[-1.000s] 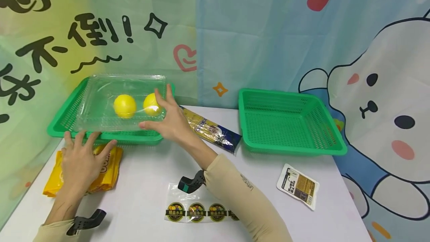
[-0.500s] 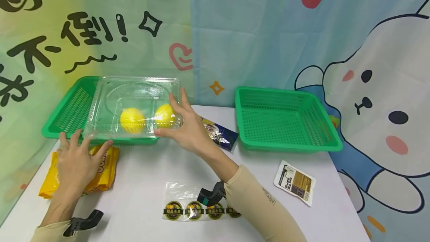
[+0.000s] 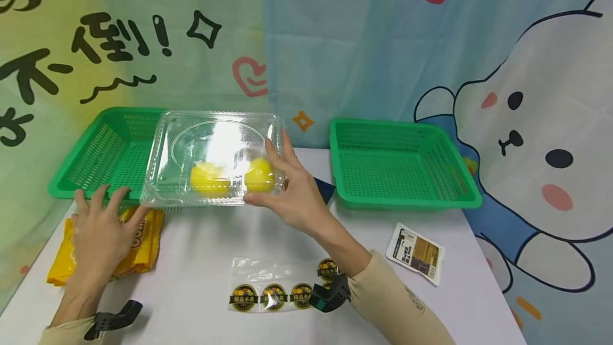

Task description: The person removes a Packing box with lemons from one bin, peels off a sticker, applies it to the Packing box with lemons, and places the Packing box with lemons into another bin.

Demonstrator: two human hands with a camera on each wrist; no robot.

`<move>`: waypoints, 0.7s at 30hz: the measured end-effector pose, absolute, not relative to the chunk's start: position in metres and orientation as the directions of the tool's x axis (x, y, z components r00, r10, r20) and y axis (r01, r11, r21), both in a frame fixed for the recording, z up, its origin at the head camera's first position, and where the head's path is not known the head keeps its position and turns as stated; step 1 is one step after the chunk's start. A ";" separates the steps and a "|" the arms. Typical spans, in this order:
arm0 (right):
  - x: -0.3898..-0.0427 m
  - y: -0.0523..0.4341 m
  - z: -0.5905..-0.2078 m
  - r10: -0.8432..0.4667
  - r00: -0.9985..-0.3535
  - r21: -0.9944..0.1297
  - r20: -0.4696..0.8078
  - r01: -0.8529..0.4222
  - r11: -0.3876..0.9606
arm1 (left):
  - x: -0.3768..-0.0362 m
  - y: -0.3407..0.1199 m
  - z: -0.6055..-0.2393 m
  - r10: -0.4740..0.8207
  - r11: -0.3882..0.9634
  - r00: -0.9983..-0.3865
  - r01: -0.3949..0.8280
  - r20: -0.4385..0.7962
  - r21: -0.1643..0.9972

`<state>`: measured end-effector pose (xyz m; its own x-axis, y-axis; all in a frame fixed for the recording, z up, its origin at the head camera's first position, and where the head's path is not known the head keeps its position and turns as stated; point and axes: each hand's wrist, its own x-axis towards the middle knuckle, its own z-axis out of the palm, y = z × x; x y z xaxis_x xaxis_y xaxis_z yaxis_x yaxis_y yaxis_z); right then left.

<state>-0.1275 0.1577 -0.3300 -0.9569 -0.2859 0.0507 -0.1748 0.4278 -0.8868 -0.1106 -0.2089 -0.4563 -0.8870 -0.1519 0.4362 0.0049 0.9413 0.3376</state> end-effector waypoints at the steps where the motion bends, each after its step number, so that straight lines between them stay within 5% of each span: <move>1: -0.126 0.160 -0.330 -0.283 -0.958 -0.890 0.054 -0.175 0.422 | -0.110 -0.209 -0.456 -0.153 0.941 -0.888 0.003 0.434 0.339; 21: -0.094 0.208 -0.338 -0.217 -0.975 -0.893 0.039 -0.132 0.431 | -0.111 -0.210 -0.459 -0.147 0.935 -0.878 0.026 0.456 0.352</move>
